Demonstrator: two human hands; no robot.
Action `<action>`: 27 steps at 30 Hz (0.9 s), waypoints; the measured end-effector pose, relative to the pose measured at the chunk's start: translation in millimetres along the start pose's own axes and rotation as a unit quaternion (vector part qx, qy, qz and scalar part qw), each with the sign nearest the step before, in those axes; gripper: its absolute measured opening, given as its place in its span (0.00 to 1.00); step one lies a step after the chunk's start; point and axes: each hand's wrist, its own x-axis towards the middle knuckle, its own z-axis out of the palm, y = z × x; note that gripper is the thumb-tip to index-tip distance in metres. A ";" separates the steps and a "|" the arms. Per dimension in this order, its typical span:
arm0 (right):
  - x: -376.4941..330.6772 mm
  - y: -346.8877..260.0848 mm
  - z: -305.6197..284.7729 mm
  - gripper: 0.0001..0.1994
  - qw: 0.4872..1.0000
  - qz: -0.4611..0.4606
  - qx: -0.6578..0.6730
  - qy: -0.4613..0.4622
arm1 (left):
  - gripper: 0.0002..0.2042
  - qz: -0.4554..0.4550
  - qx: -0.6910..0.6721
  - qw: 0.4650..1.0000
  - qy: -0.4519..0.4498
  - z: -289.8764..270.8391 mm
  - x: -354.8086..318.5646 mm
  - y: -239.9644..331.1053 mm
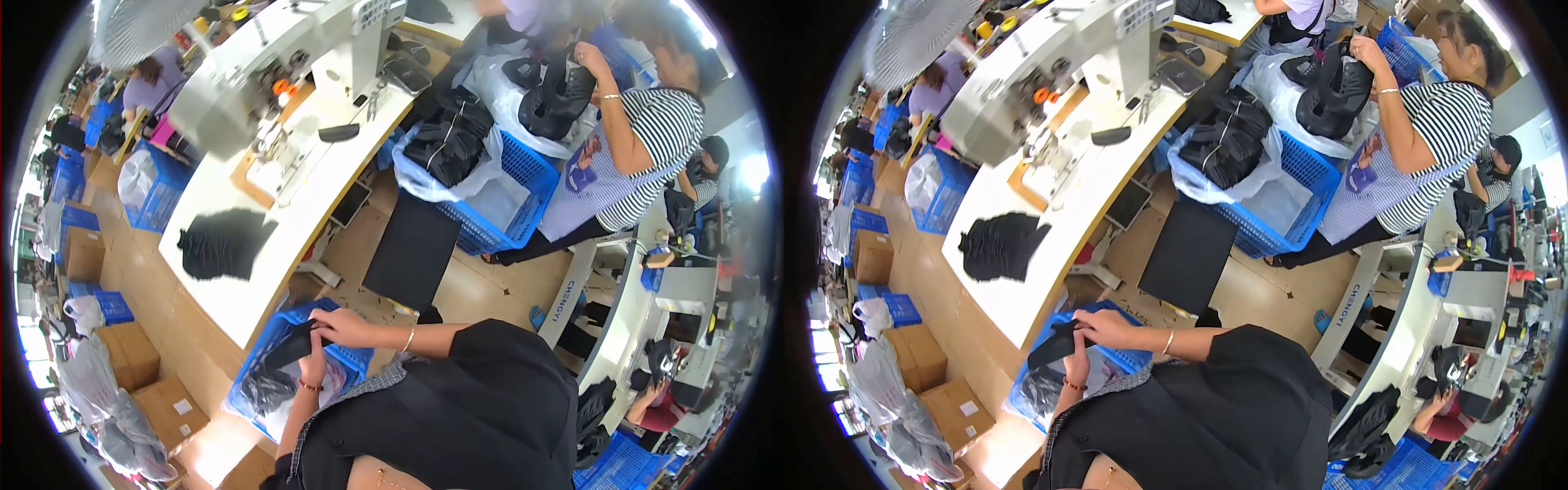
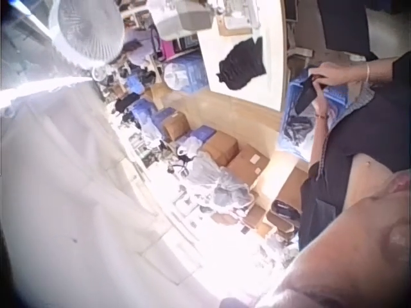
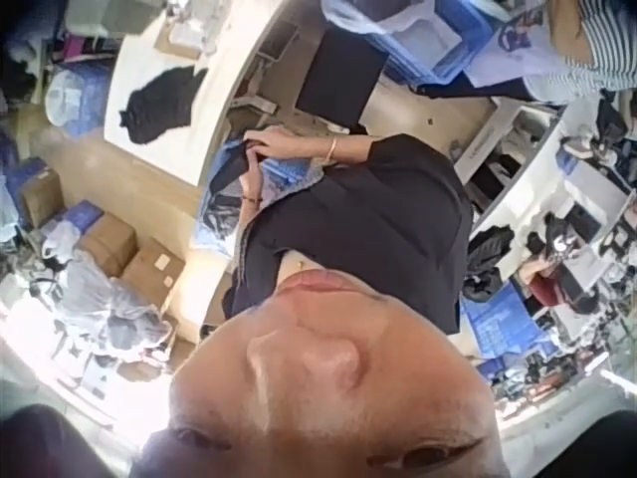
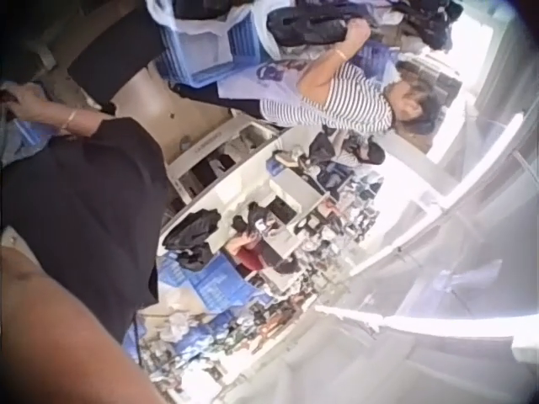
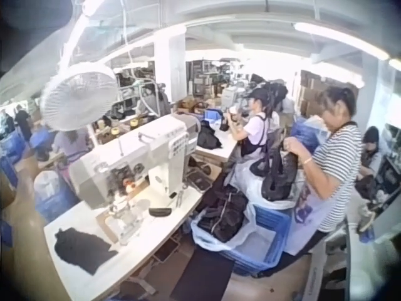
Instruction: Aligning, feeding, and processing footwear components into a manufacturing machine.
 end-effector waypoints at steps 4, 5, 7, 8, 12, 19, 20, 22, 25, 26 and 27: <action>33.8 64.3 -133.7 0.08 0.983 0.029 -0.097 0.153 | 0.12 0.254 0.183 0.939 -0.139 77.2 133.9 41.7; 37.5 71.4 -175.2 0.08 0.980 0.102 -0.047 0.164 | 0.16 0.320 0.258 0.893 -0.182 96.8 166.1 62.7; 41.4 112.3 -241.6 0.08 0.959 0.082 -0.137 0.233 | 0.22 0.361 0.356 0.819 -0.270 131.1 227.4 82.6; 44.2 125.8 -271.2 0.08 0.956 0.112 -0.094 0.255 | 0.25 0.385 0.419 0.764 -0.303 146.9 257.8 85.8; 62.5 178.9 -365.3 0.15 0.908 0.064 -0.207 0.358 | 0.28 0.408 0.546 0.650 -0.337 197.6 351.8 95.2; 168.2 196.9 -493.0 0.36 0.813 -0.001 -0.389 0.434 | 0.28 0.408 0.546 0.632 -0.367 221.2 407.8 73.9; 185.6 201.6 -502.4 0.39 0.800 0.003 -0.398 0.449 | 0.28 0.400 0.543 0.639 -0.369 222.2 407.2 75.4; 216.9 209.0 -511.5 0.41 0.799 0.017 -0.399 0.449 | 0.27 0.386 0.542 0.647 -0.372 220.1 409.2 71.9; 248.0 220.3 -514.3 0.44 0.787 0.045 -0.417 0.452 | 0.27 0.403 0.536 0.641 -0.373 219.6 414.3 65.0; 254.8 223.7 -514.0 0.47 0.780 0.059 -0.431 0.451 | 0.28 0.405 0.539 0.636 -0.376 219.7 416.0 64.2; 261.0 224.2 -512.2 0.47 0.780 0.095 -0.436 0.438 | 0.29 0.405 0.543 0.631 -0.377 217.9 415.7 63.2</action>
